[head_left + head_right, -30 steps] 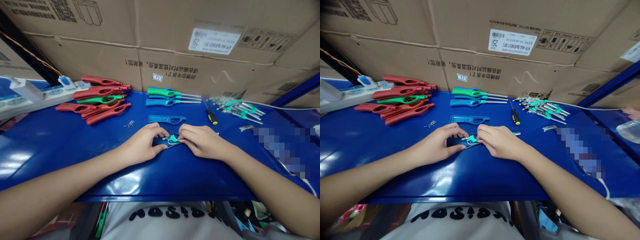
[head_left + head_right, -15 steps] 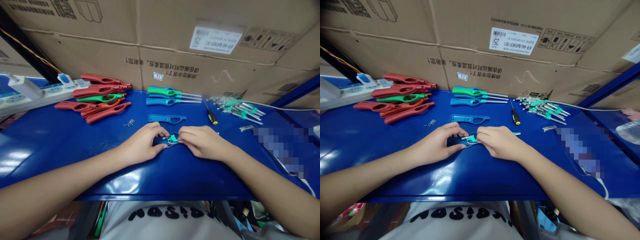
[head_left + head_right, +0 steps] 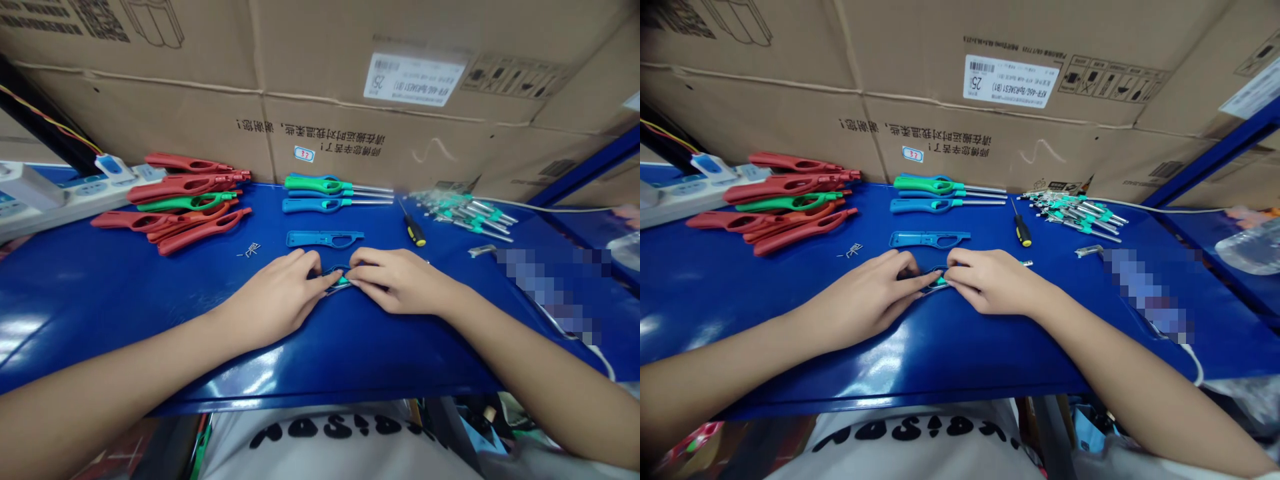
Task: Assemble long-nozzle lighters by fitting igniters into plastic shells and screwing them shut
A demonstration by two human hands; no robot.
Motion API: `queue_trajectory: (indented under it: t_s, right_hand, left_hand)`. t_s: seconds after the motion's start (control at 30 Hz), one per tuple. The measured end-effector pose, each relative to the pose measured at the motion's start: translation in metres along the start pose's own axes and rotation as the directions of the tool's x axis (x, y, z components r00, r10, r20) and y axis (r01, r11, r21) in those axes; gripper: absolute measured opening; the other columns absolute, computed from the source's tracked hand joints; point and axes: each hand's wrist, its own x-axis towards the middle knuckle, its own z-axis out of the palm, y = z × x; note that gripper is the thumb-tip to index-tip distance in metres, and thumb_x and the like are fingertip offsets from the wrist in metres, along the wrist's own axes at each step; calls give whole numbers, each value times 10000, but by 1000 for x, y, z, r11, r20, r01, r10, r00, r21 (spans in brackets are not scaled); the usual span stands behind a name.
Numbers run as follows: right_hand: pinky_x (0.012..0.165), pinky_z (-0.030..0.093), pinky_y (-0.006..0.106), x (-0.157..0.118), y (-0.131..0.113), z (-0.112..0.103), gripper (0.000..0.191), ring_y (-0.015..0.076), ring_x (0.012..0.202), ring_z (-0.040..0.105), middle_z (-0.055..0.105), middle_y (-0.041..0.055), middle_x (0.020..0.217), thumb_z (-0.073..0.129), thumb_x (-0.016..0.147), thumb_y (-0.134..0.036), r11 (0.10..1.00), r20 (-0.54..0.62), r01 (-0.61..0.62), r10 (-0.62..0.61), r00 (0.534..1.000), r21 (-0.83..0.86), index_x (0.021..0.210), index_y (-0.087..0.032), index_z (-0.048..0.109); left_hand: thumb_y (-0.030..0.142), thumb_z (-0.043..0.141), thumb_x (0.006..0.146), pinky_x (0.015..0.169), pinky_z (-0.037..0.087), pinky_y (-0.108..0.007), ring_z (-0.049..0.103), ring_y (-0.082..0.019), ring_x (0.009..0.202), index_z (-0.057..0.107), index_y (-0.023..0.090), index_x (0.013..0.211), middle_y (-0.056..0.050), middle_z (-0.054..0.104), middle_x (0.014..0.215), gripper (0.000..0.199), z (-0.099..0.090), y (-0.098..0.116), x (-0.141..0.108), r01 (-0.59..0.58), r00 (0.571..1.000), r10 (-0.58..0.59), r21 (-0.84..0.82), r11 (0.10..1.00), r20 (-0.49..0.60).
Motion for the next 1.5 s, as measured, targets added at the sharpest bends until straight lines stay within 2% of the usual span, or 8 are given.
queue_trajectory:
  t_s: [0.2,0.43,0.53,0.7,0.87,1.07,1.23,1.5]
  right_hand:
    - [713,491,313,-10,26,-23,232,209,897,662,679,92,1148,518,979,-277,962,-203,-248,222,954,-116,1087,-215,715]
    - [679,464,358,-48,90,-49,169,272,857,632,671,135,1021,563,887,-247,535,-382,-824,733,562,-186,900,-186,720]
    - [667,431,355,-71,119,-48,118,241,775,591,648,158,942,601,808,-151,450,-347,-876,804,482,-174,860,-152,707]
    - [606,378,326,-90,142,-38,97,162,638,506,632,133,804,679,712,-93,442,-279,-883,838,469,-155,796,-138,699]
    - [639,419,337,-84,137,-39,130,213,746,595,669,191,994,640,795,-179,426,-227,-893,865,448,-141,896,-137,711]
    - [746,492,409,-79,131,-53,249,366,1038,642,666,190,1180,582,803,-140,233,-184,-961,948,258,-146,1001,-195,723]
    - [758,503,382,-82,135,-59,304,333,1019,661,692,133,1164,611,746,-91,112,-85,-982,988,126,-153,990,-234,723]
    - [618,419,298,-95,126,-77,248,198,691,618,687,103,820,631,670,-12,197,101,-960,978,180,-197,856,-152,713]
  left_hand:
    - [268,383,1044,860,511,-413,579,-268,996,533,255,1447,-125,596,1150,431,0,1,-1,-1,1000,0,53,999,13]
    - [156,410,1001,815,493,-399,562,-283,985,459,261,1506,-134,591,1151,518,-1,-1,-2,-33,997,19,208,978,70]
    - [142,417,992,807,501,-421,561,-298,983,449,257,1513,-138,583,1134,535,-1,-1,-3,-35,997,20,227,973,71]
    - [132,420,991,806,510,-422,573,-293,982,481,254,1491,-139,586,1152,517,0,-2,-3,-36,999,28,216,976,38]
    - [169,439,1008,822,530,-426,602,-286,989,498,210,1477,-139,614,1163,475,-2,-3,-2,-14,1000,12,184,983,10]
    - [230,506,1007,839,563,-429,639,-279,999,630,162,1349,-126,648,1167,370,-3,-3,-2,32,999,-31,149,988,-8]
    - [239,514,1004,791,573,-428,650,-278,948,652,174,1332,-126,655,1125,362,-6,-2,0,24,1000,-26,194,981,10]
    - [200,495,1002,751,572,-427,652,-281,896,661,159,1321,-127,661,1041,362,-9,3,1,14,999,-23,252,968,34]
